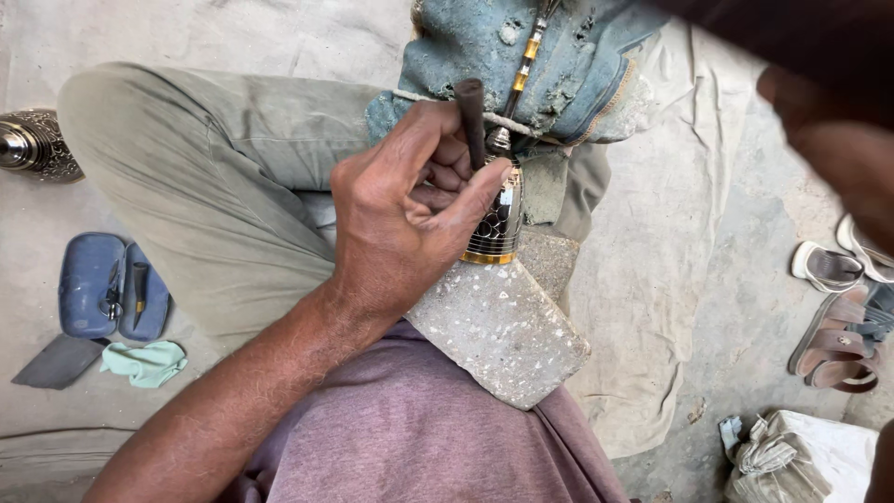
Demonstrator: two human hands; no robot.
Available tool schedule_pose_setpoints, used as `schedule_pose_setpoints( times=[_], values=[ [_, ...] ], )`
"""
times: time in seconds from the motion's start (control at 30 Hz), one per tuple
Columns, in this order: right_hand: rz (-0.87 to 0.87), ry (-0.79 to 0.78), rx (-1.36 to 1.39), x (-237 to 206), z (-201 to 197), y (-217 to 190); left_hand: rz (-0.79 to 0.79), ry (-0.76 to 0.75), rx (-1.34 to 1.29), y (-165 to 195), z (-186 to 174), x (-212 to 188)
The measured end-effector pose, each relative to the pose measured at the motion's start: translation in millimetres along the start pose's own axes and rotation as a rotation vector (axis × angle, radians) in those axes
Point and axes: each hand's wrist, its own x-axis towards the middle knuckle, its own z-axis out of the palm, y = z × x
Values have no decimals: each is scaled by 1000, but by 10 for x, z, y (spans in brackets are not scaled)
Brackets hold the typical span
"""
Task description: The person sits on the ground holding a brass bell against a stone block and engraves decorative patterns into its surface. They position a small chisel on the bell with one hand and strike it with a wooden mallet held in the other hand, repositioning the chisel repeatedly to work different areas of the design.
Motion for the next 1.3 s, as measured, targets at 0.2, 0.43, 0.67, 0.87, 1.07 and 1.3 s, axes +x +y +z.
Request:
schedule_pose_setpoints(
  times=[0.2,0.43,0.67,0.87,1.07,1.3],
  values=[
    [15,20,64,-85,-30,120,34,13,18,-7,-3,34],
    [-64,109,539,-696,-200,-392,90,-167,-56,-49,-81,307],
    [-39,240,825,-1256,-66,-1275,128,-468,91,-54,14,659],
    [30,225,689,-1218,-15,-1404,117,-625,170,6,17,846],
    [100,178,507,-1217,51,-1140,89,-664,149,46,31,867],
    [-63,63,93,-499,237,-399,123,-462,158,-2,9,626]
  ],
)
